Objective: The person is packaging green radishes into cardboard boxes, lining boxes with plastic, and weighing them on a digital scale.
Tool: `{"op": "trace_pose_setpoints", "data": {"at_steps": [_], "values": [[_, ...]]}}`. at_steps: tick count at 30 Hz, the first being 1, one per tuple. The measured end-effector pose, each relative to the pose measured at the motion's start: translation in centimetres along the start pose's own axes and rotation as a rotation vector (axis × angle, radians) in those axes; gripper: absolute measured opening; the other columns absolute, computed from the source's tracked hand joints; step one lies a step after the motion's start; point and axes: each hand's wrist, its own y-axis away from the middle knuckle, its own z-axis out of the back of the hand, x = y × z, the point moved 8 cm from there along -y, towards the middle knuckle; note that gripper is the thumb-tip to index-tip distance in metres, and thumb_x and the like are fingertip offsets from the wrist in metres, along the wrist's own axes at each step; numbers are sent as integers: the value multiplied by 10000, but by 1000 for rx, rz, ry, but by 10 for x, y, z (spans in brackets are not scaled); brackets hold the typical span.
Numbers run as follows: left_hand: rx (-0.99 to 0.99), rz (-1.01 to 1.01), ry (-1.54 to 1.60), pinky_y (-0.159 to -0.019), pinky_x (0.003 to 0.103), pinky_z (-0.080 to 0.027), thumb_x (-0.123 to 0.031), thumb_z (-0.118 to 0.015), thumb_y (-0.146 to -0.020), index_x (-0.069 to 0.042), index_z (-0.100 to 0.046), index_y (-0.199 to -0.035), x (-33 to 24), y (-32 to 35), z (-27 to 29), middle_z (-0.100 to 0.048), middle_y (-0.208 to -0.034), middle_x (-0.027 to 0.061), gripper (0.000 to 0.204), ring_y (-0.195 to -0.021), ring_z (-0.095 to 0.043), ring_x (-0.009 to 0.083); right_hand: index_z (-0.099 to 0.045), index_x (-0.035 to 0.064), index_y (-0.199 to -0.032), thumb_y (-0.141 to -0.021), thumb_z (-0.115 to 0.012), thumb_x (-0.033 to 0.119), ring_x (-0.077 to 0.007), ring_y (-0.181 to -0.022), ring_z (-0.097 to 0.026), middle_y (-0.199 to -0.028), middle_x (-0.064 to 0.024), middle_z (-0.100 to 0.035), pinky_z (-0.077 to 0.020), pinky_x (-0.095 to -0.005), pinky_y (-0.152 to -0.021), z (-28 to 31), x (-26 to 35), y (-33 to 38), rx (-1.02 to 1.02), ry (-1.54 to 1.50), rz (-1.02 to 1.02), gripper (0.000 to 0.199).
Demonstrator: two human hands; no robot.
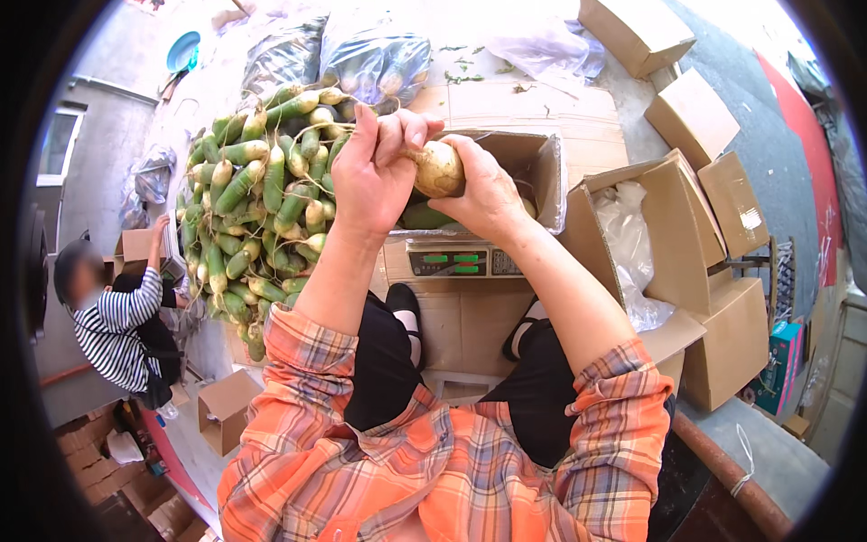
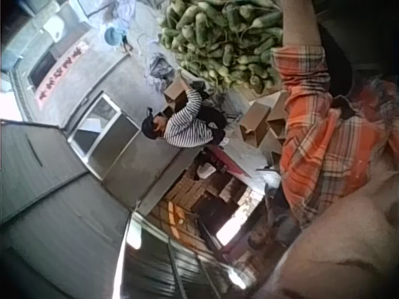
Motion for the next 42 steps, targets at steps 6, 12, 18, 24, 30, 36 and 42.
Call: {"op": "trace_pose_setpoints", "data": {"at_steps": [6, 12, 18, 24, 30, 36, 42], "values": [[10, 385, -869, -687, 303, -421, -352, -383, -983, -24, -481, -605, 48, 5, 2, -525, -643, 54, 511, -632, -482, 162, -412, 144, -1270, -655, -779, 260, -332, -1046, -550, -1139, -155, -567, -460, -411, -875, -19, -47, 2, 292, 255, -133, 725], [230, 239, -1248, -740, 339, -444, -260, -547, -871, 4, -617, -852, 108, 3, 11, -608, -822, 141, 274, -815, -570, 245, -649, 57, -982, -731, -708, 289, -312, -947, -605, -966, -189, -637, -486, -409, -827, 18, -79, 14, 339, 584, -309, 347], [253, 152, -1475, -874, 402, -451, -264, -644, -750, -81, -633, -1023, 97, 1, 31, -590, -1023, 153, 330, -981, -568, 319, -643, 9, -862, -756, -681, 238, -350, -887, -605, -884, -194, -630, -482, -415, -804, 37, -53, 14, 208, 732, -290, 255], [503, 292, -1745, -871, 436, -463, -238, -597, -819, -77, -652, -995, 113, 28, 61, -567, -1110, 114, 245, -1046, -536, 312, -637, 80, -855, -790, -644, 274, -301, -908, -596, -923, -113, -623, -476, -395, -793, 51, -37, 13, 48, 749, -212, 204], [404, 17, -1685, -837, 376, -463, -163, -602, -806, -18, -660, -909, 65, 14, 42, -624, -973, 160, 187, -939, -584, 312, -674, 98, -885, -811, -643, 292, -252, -759, -621, -816, -97, -648, -478, -333, -694, 92, -26, 14, -247, 597, -86, 210], [-10, 28, -1574, -656, 315, -485, -113, -608, -826, 32, -644, -903, -21, 15, 33, -643, -783, 123, 168, -738, -624, 204, -678, 98, -970, -846, -613, 284, -156, -781, -643, -849, -61, -682, -482, -273, -725, 132, -48, 34, -305, 546, -152, 233], [-96, -27, -1493, -626, 283, -465, -100, -600, -832, 54, -641, -909, -45, 20, 53, -659, -757, 134, 177, -683, -613, 172, -690, 114, -943, -825, -622, 308, -196, -775, -651, -823, -78, -682, -491, -316, -719, 135, -62, 41, -296, 513, -199, 237]]}}
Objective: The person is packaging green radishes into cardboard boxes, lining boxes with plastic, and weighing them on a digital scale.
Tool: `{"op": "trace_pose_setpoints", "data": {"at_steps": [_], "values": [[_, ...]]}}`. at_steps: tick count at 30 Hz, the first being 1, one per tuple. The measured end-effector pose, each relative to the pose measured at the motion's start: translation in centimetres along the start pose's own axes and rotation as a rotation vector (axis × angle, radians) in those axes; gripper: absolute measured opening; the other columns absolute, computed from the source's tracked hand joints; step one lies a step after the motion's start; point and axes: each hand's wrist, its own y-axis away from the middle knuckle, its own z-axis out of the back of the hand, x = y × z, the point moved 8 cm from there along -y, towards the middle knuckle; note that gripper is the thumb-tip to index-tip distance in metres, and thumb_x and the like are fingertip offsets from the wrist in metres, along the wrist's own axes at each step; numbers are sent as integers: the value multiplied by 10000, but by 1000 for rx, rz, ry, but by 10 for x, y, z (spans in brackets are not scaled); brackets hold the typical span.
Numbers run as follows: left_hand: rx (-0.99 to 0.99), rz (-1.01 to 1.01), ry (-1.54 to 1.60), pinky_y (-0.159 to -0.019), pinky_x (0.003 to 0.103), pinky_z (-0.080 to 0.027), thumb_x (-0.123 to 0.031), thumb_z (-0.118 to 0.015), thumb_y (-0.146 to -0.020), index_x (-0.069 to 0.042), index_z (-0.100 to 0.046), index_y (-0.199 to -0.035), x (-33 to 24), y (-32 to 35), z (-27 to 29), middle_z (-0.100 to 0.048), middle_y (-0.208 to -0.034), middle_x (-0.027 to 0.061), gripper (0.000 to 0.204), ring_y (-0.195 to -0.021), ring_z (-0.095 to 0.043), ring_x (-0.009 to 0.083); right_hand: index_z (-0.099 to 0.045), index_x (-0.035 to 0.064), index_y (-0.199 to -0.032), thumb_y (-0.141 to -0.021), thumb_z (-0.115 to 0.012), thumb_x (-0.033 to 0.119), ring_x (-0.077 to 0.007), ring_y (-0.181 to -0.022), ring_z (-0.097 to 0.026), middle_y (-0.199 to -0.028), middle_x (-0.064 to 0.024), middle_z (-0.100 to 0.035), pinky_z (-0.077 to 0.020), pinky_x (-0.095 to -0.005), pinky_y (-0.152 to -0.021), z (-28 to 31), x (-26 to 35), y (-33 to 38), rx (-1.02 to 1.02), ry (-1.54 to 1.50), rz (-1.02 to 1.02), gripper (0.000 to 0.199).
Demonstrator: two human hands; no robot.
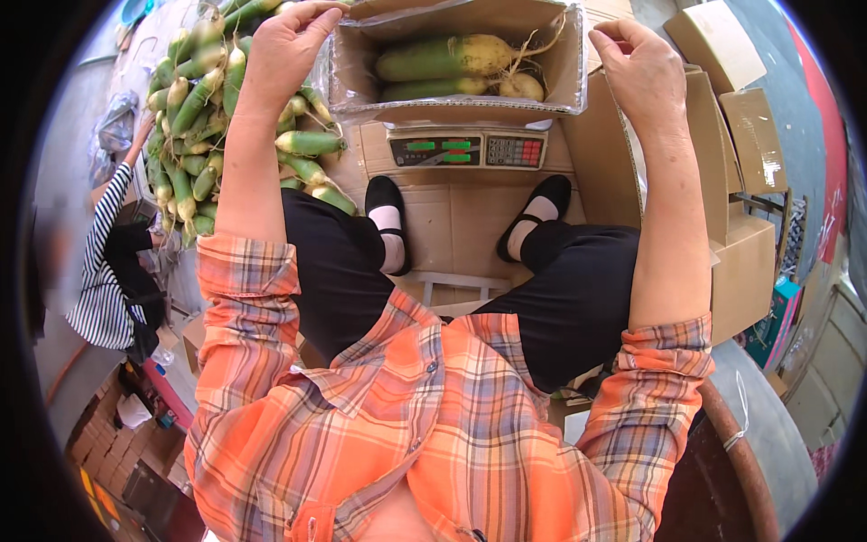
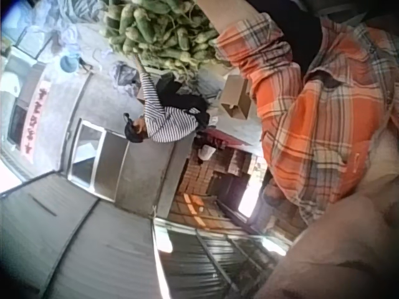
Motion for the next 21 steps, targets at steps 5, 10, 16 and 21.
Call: {"op": "trace_pose_setpoints", "data": {"at_steps": [5, 10, 16, 21], "values": [[-8, 1, -6, -617, 290, -463, -101, -600, -829, 51, -642, -895, 5, 0, 3, -657, -754, 139, 171, -679, -614, 174, -690, 111, -958, -824, -625, 306, -190, -785, -652, -834, -79, -685, -491, -310, -724, -2, -2, 0, 25, -13, -25, 245], [-14, 15, -34, -599, 259, -447, -146, -614, -843, 15, -660, -925, 31, 0, 6, -644, -725, 78, 186, -643, -575, 127, -692, 115, -957, -823, -628, 314, -188, -776, -653, -822, -81, -685, -493, -309, -720, -5, -8, -1, 9, -74, 14, 248], [-115, -3, 21, -541, 182, -383, -174, -641, -851, -12, -684, -943, 53, 2, 23, -602, -677, -37, 192, -602, -472, 14, -688, 106, -968, -824, -626, 282, -184, -808, -661, -863, -80, -690, -491, -290, -727, -16, -1, -3, 83, -56, 0, 236], [-151, 194, 88, -519, 287, -391, -129, -587, -854, 44, -639, -871, 40, 2, 51, -590, -626, 64, 181, -557, -503, 120, -672, 77, -1011, -836, -623, 276, -158, -832, -655, -891, -72, -691, -486, -280, -753, -18, -12, -5, 125, -84, -68, 269]]}}
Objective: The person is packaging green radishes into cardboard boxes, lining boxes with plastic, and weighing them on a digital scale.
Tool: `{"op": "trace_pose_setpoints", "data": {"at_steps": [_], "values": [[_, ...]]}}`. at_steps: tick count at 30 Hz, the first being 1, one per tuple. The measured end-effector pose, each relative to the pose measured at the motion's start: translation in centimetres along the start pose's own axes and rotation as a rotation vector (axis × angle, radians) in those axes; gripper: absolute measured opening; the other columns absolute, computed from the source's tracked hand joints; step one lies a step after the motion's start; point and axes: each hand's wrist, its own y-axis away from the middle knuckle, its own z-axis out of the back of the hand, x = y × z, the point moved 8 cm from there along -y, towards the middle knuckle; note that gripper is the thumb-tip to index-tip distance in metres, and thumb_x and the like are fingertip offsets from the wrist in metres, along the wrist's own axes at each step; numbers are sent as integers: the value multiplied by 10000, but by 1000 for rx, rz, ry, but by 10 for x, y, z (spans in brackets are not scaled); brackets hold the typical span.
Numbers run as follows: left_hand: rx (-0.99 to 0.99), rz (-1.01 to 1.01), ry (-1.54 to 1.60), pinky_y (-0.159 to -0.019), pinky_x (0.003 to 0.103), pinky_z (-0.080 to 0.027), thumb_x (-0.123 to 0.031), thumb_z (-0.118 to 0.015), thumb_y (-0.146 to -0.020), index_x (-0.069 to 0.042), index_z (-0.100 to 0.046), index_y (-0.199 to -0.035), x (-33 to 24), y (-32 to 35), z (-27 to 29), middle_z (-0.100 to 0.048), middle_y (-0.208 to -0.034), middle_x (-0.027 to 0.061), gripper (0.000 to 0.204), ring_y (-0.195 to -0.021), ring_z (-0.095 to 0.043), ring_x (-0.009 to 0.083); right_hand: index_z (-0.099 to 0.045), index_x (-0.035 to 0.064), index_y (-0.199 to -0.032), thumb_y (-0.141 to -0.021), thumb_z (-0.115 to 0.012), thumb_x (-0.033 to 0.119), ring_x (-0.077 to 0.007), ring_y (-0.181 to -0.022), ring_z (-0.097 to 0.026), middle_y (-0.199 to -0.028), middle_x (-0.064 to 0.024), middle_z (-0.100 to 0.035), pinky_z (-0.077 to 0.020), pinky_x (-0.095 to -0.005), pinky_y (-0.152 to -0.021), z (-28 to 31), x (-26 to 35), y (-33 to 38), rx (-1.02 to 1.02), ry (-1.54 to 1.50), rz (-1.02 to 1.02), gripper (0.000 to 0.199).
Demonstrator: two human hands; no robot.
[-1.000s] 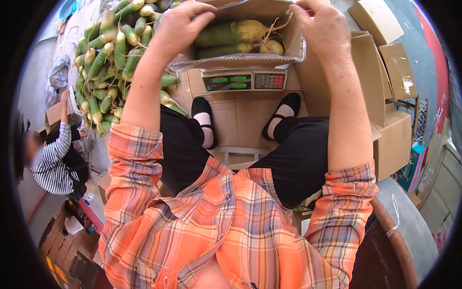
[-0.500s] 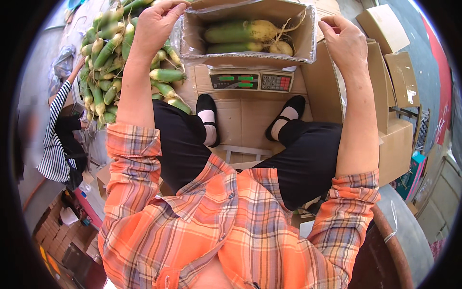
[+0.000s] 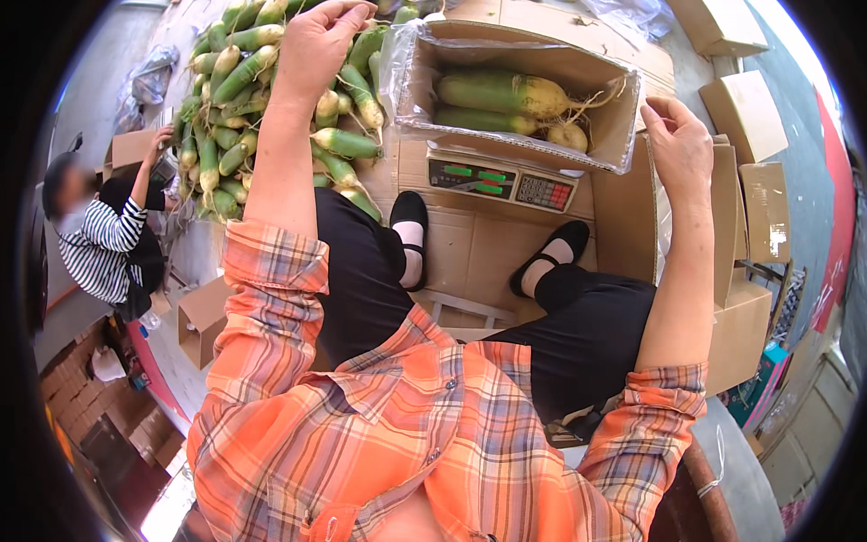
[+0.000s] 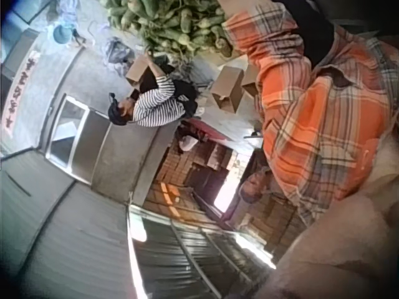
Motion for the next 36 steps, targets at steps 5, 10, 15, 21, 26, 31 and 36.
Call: {"op": "trace_pose_setpoints", "data": {"at_steps": [5, 10, 15, 21, 26, 31, 36], "values": [[-43, 62, -10, -469, 272, -331, -135, -586, -862, 35, -638, -854, -3, 3, 17, -536, -567, 33, 177, -506, -416, 75, -666, 68, -1022, -842, -625, 274, -156, -833, -653, -894, -79, -691, -489, -276, -750, -2, -2, -2, 6, -7, 5, 277], [8, -5, 22, -705, 302, -501, -258, -608, -846, -10, -667, -947, 43, -3, 1, -685, -798, 120, 274, -733, -655, 176, -633, 65, -1089, -858, -609, 249, -148, -811, -642, -933, -81, -679, -492, -280, -739, -6, -3, -4, -7, -13, -14, 297], [267, 195, 28, -916, 333, -423, -442, -672, -780, 41, -431, -1284, 98, -1, -42, -559, -1175, 207, 737, -1075, -551, 260, -459, 74, -1305, -895, -564, 291, -152, -932, -585, -1097, -87, -609, -478, -273, -727, -21, -20, -1, 55, -403, -299, 476], [657, 639, 222, -716, 316, -433, -445, -695, -772, -47, -537, -1159, 100, 37, -71, -593, -1035, 64, 577, -947, -536, 149, -496, 98, -1209, -869, -613, 351, -21, -745, -528, -927, 13, -579, -405, -204, -538, -53, -33, 10, 285, -591, -483, 439], [632, 546, 322, -595, 239, -436, -296, -678, -819, -51, -611, -918, 96, 30, -63, -609, -789, -2, 272, -683, -565, 82, -593, 86, -1036, -845, -659, 293, -1, -622, -508, -757, 47, -562, -374, -184, -423, -44, -34, 9, 364, -603, -441, 289], [482, 393, 619, -625, 225, -459, -249, -630, -868, -57, -616, -846, 51, 27, -49, -606, -741, 5, 194, -637, -582, 84, -611, 88, -875, -852, -656, 260, -48, -621, -544, -721, 31, -588, -438, -205, -550, -17, -21, 4, 244, -1164, -349, 180], [507, 320, 999, -780, 266, -477, -215, -581, -898, -19, -645, -943, -8, 36, -44, -654, -877, 60, 211, -840, -626, 145, -604, 32, -895, -920, -552, 222, -123, -699, -601, -785, -46, -633, -490, -270, -690, -3, 42, 20, 311, -1316, -168, 199]]}}
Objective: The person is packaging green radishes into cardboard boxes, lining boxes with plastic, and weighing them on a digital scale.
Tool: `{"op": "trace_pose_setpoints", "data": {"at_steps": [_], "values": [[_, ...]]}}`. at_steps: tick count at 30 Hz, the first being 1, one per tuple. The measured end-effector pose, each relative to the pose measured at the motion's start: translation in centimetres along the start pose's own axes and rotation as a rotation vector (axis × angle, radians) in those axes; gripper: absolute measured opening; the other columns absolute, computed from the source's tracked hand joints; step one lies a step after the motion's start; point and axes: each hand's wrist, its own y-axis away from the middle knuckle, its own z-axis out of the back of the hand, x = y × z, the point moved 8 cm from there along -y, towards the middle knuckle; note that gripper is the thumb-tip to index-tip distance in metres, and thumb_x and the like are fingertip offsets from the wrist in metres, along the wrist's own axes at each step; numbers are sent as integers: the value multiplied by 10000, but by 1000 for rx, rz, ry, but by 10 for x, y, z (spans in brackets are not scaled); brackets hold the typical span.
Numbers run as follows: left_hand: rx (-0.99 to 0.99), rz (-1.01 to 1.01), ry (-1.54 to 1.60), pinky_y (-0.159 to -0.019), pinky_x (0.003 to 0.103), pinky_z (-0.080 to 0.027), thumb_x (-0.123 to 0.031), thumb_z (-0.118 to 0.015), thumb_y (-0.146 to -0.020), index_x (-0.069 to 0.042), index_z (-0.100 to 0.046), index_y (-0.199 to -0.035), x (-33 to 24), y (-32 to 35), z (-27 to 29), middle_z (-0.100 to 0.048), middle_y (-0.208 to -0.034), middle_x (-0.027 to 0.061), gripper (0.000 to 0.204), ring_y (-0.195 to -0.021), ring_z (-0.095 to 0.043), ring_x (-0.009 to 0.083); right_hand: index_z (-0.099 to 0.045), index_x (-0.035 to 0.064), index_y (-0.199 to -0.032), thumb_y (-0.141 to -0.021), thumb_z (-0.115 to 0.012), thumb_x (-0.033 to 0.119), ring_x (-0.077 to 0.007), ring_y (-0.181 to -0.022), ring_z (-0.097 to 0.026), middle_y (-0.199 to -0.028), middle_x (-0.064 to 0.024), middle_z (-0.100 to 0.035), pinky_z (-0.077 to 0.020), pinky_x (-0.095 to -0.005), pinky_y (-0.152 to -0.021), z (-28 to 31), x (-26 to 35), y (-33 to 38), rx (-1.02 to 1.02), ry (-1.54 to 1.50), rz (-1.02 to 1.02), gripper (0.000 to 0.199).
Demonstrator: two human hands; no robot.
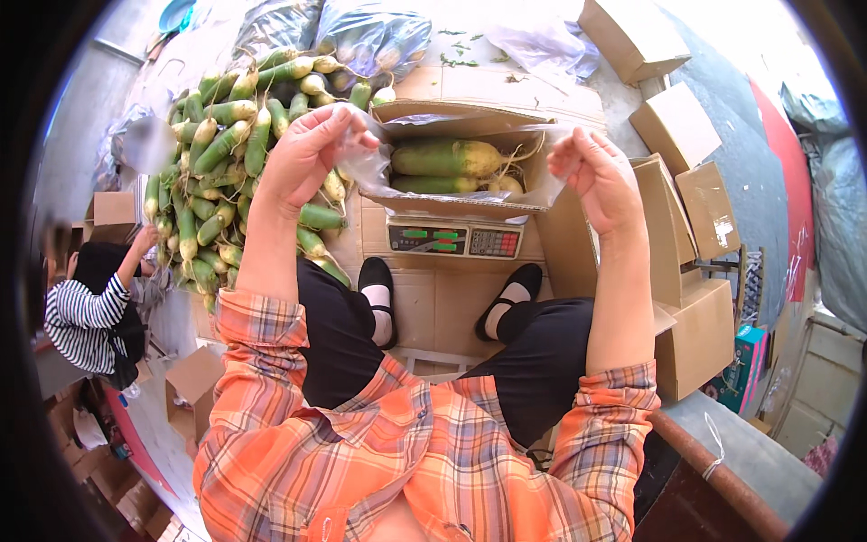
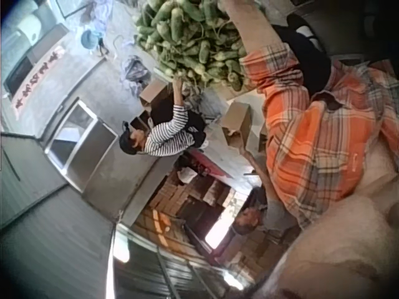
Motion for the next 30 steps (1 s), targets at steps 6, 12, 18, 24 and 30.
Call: {"op": "trace_pose_setpoints", "data": {"at_steps": [6, 12, 18, 24, 30], "values": [[67, -147, -76, -826, 284, -484, -102, -510, -896, -1, -586, -1144, -20, 1, -37, -621, -1106, 111, 279, -947, -624, 184, -596, -24, -1011, -938, -516, 207, -97, -683, -579, -864, -79, -636, -494, -227, -681, -14, 8, 9, -74, 55, 15, 255], [95, -134, -357, -835, 273, -490, 38, -376, -846, 10, -545, -1202, -8, 0, -63, -641, -1046, 117, 394, -933, -624, 168, -609, -1, -1072, -919, -555, 211, -74, -733, -582, -906, -56, -657, -448, -203, -664, -88, 0, 17, 69, 157, 26, 267], [102, -167, -416, -772, 257, -509, 67, -313, -842, -4, -536, -1231, -5, -11, -70, -657, -925, 105, 454, -838, -641, 143, -481, -27, -1257, -955, -473, 264, -239, -1202, -465, -1303, -135, -486, -458, -352, -909, -104, -6, 12, 128, 115, 53, 420], [56, 80, -226, -605, 245, -498, -174, -594, -877, -15, -581, -1039, 29, -23, -79, -614, -832, 46, 227, -586, -577, 101, -389, -14, -1341, -939, -519, 245, -190, -1287, -341, -1399, -101, -368, -378, -321, -979, -118, -25, 5, 152, -2, 90, 496], [33, -102, -465, -554, 297, -446, -170, -621, -802, -12, -556, -836, 33, -24, -93, -577, -696, 64, 175, -606, -553, 162, -443, -73, -1277, -948, -488, 266, -188, -1207, -441, -1349, -114, -439, -343, -332, -1016, -115, -27, -3, 196, -135, 153, 474]]}}
